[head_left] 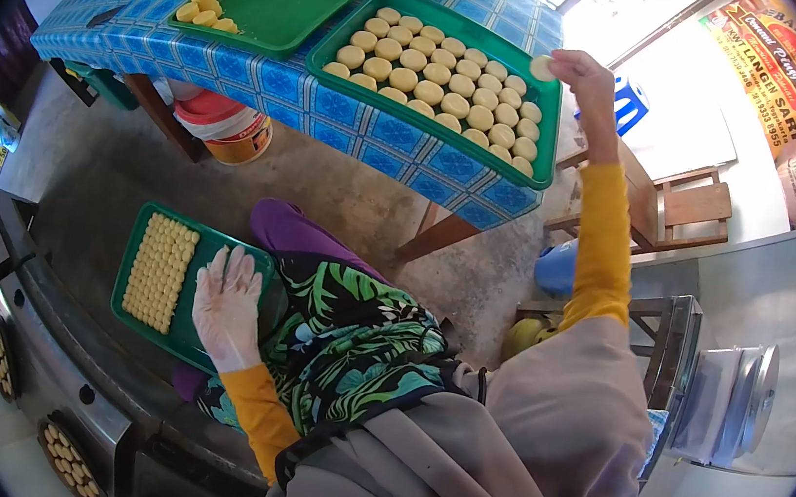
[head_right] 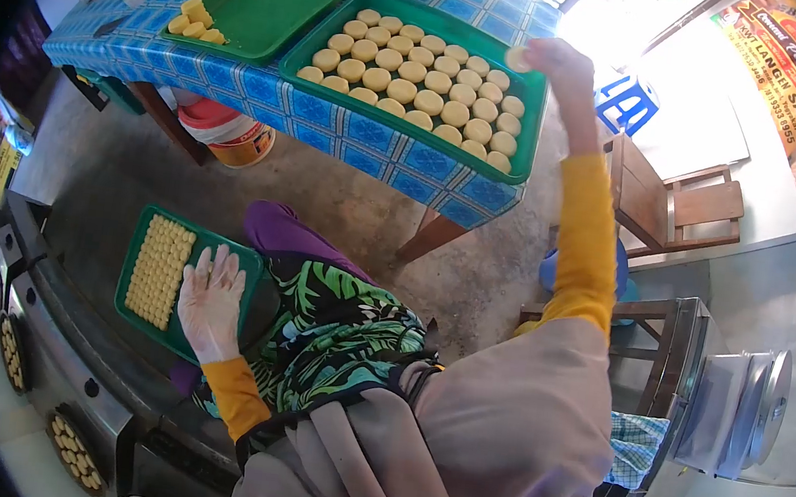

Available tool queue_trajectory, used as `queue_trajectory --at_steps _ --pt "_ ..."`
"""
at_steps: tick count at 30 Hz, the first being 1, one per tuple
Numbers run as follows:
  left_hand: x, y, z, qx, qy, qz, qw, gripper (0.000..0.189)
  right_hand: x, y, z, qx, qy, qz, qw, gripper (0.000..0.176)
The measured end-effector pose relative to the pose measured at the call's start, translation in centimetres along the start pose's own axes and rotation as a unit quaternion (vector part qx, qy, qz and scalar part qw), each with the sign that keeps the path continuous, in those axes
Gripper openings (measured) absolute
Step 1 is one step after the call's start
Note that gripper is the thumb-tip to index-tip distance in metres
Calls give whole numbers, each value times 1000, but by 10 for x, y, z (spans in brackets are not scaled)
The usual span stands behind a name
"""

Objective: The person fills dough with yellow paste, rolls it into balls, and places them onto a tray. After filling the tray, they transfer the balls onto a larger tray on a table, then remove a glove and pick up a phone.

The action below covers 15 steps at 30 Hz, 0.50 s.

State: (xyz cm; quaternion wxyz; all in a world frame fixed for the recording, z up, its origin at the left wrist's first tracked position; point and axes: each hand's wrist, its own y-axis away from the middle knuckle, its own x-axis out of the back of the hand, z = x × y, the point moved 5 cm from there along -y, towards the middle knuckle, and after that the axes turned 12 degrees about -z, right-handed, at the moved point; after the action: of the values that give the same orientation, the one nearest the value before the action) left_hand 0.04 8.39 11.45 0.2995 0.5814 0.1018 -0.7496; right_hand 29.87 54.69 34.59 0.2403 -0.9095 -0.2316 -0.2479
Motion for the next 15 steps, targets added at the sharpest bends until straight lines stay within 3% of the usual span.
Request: queue_trajectory --at_steps 1,3,6,8,10,15 --pt "11 5 6 -12 -12 23 1000 58 15 -11 21 1 0 -1 1000 18" --pt "19 13 13 -22 -10 37 999 58 21 -31 60 -63 60 -121 989 20" --pt "26 22 17 -43 4 67 997 59 9 -43 80 -53 150 -201 967 17" --pt "30 27 21 -55 16 80 995 60 6 -47 79 -53 163 -228 959 16" --pt "31 32 25 -49 9 39 998 60 0 -50 78 -52 177 -252 950 15" --pt "46 38 29 -66 4 34 997 60 -9 -51 78 -72 342 -281 894 17"
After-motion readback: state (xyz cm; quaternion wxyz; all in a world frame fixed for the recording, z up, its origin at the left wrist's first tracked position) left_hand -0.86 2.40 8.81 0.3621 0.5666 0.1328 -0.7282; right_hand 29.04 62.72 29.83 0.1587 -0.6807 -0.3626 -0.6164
